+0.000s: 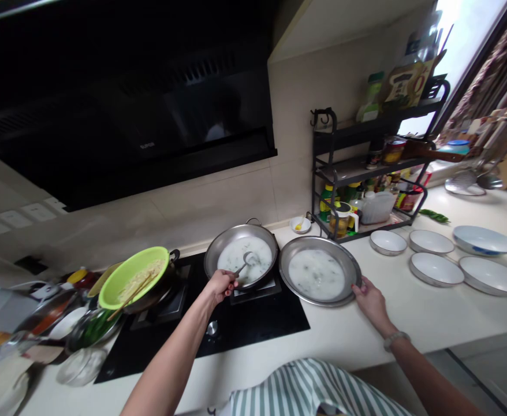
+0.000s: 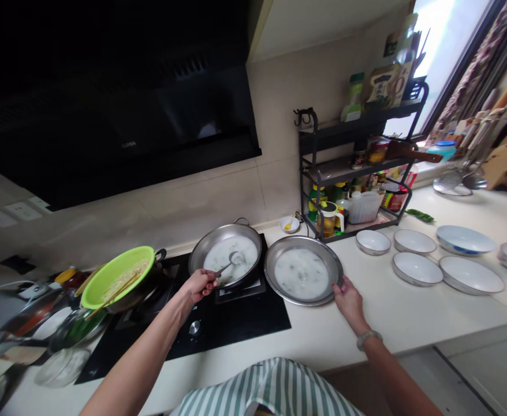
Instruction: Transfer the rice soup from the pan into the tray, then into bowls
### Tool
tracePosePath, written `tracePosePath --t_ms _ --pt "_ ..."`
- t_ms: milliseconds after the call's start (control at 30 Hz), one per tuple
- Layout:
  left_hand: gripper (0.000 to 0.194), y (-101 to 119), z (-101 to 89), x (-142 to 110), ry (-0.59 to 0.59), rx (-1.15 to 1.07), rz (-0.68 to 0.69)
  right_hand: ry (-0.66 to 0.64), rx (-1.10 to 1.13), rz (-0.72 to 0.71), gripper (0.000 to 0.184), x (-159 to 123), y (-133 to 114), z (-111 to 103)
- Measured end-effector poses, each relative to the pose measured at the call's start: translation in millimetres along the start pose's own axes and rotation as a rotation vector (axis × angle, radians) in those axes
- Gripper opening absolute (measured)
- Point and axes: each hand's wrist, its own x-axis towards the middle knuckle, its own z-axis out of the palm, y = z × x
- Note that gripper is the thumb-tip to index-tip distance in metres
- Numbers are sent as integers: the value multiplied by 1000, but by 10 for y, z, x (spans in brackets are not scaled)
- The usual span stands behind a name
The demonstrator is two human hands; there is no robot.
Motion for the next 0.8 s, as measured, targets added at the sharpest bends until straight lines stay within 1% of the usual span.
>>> tracePosePath --t_ms 200,467,600,800 --pt "10 56 -138 -61 -47 -126 -52 1 0 2 69 -8 -4 1" --pt "16 76 -238 -117 -76 -232 -114 16 -2 -3 73 9 22 17" --pt "17 62 -265 -118 -82 -256 -133 13 -10 -14 70 17 43 28" --pt "18 48 -265 -122 -83 -278 -140 17 -6 -5 59 22 42 28"
